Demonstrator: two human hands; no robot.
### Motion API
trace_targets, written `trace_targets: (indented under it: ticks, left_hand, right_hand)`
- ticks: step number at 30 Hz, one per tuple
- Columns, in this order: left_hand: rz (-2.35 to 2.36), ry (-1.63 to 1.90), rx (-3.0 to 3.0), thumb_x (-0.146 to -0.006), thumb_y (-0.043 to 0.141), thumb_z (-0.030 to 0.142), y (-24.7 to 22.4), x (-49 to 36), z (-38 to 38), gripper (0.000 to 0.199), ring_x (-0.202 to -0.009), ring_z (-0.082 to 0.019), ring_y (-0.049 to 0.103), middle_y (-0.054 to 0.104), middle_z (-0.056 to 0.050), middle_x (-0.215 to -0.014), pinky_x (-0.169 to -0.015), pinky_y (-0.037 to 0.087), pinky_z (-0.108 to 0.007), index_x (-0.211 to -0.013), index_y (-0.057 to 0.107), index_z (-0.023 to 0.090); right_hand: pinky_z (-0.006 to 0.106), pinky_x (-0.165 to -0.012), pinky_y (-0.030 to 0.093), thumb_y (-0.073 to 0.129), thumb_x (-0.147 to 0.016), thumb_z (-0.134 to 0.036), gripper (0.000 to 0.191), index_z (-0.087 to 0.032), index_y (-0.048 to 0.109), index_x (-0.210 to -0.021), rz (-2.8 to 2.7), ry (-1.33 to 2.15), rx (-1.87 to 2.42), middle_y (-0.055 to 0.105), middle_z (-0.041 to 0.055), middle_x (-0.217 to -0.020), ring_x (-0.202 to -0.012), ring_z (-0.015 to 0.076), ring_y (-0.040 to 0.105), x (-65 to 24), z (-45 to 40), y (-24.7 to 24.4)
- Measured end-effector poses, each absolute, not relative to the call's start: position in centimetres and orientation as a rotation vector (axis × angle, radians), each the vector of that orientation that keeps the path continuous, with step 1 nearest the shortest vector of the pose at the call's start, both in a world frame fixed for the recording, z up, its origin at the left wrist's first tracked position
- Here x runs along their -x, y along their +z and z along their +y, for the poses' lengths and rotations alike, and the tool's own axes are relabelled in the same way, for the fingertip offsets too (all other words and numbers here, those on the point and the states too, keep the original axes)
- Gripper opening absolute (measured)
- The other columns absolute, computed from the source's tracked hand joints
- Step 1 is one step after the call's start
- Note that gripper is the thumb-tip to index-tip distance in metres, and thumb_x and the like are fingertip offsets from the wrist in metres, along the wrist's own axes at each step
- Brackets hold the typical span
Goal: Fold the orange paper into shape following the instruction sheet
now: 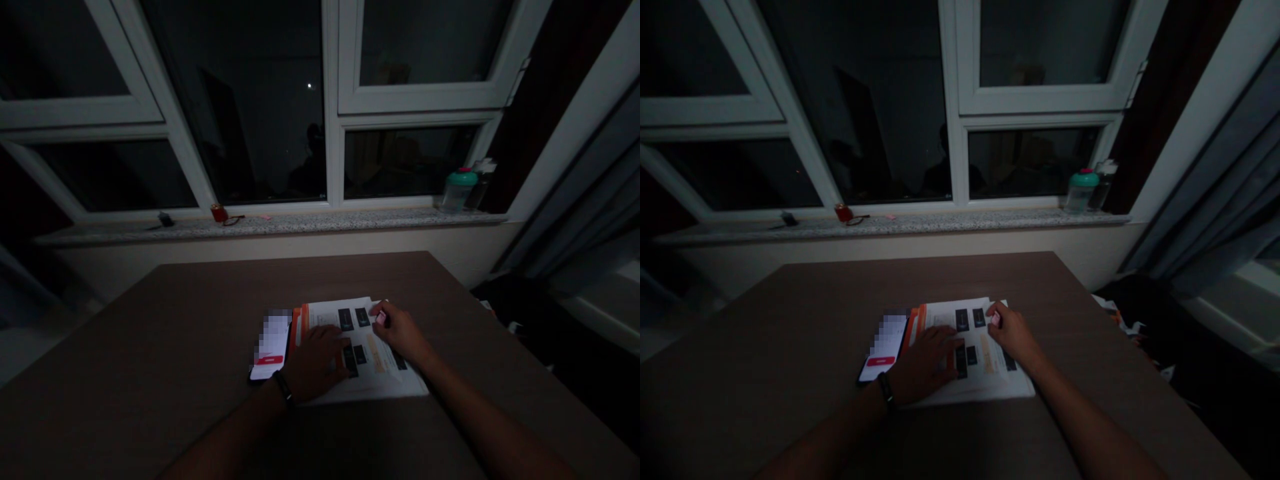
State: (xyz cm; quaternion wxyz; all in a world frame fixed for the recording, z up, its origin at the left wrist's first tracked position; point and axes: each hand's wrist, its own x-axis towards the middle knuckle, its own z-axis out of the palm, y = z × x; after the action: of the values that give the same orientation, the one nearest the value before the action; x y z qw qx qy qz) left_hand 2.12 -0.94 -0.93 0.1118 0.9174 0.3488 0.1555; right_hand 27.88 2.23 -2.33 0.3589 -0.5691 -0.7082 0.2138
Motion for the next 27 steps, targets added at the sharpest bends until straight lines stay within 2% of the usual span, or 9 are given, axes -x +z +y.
trace_targets:
  ticks: [11, 15, 19, 24, 27]
  left_hand:
    - [0.895, 0.374, -2.734, -0.094, 0.058, 0.038, -0.7, -2.2, -1.1, 0.048, -0.137, -0.027, 0.038, 0.043, -0.008, -0.148, -0.113, 0.03, -0.05, -0.139, 0.045, 0.027]
    - [0.831, 0.357, -2.729, -0.096, 0.056, 0.041, -0.2, -2.2, -1.3, 0.049, -0.139, -0.027, 0.035, 0.04, -0.009, -0.151, -0.115, 0.029, -0.049, -0.14, 0.044, 0.024]
    - [0.798, 0.352, -2.713, -0.097, 0.053, 0.041, 0.0, -2.3, -1.4, 0.049, -0.14, -0.028, 0.034, 0.039, -0.009, -0.151, -0.115, 0.028, -0.048, -0.141, 0.043, 0.024]
    - [0.806, 0.404, -2.68, -0.095, 0.056, 0.04, -0.1, -2.4, -1.4, 0.049, -0.137, -0.028, 0.036, 0.041, -0.011, -0.148, -0.112, 0.034, -0.045, -0.14, 0.044, 0.024]
    - [0.826, 0.427, -2.691, -0.093, 0.06, 0.04, -0.3, -2.4, -1.3, 0.05, -0.133, -0.028, 0.041, 0.046, -0.011, -0.142, -0.108, 0.038, -0.045, -0.138, 0.045, 0.025]
  right_hand:
    - [0.023, -0.059, 0.041, 0.057, -0.073, -0.018, 0.018, -0.02, 0.059, -0.091, -1.805, 0.67, 1.319, 0.058, -0.0028, -0.07, -0.062, 0.0145, 0.056, -27.3, 1.9, -2.2]
    - [0.022, -0.059, 0.04, 0.06, -0.08, -0.028, 0.014, -0.02, 0.059, -0.092, -1.772, 0.737, 1.275, 0.057, -0.0031, -0.069, -0.062, 0.0143, 0.054, -26.8, 1.5, -2.1]
    - [0.022, -0.059, 0.04, 0.059, -0.086, -0.037, 0.018, -0.021, 0.06, -0.093, -1.778, 0.789, 1.214, 0.061, -0.0019, -0.073, -0.064, 0.0147, 0.054, -26.3, 1.2, -2.0]
    - [0.022, -0.057, 0.039, 0.058, -0.088, -0.044, 0.026, -0.021, 0.063, -0.098, -1.802, 0.831, 1.176, 0.061, -0.0013, -0.075, -0.064, 0.0145, 0.053, -26.1, 0.9, -1.8]
    - [0.022, -0.057, 0.039, 0.059, -0.087, -0.042, 0.024, -0.021, 0.062, -0.099, -1.793, 0.816, 1.178, 0.061, -0.0011, -0.075, -0.064, 0.0145, 0.053, -26.1, 0.9, -1.7]
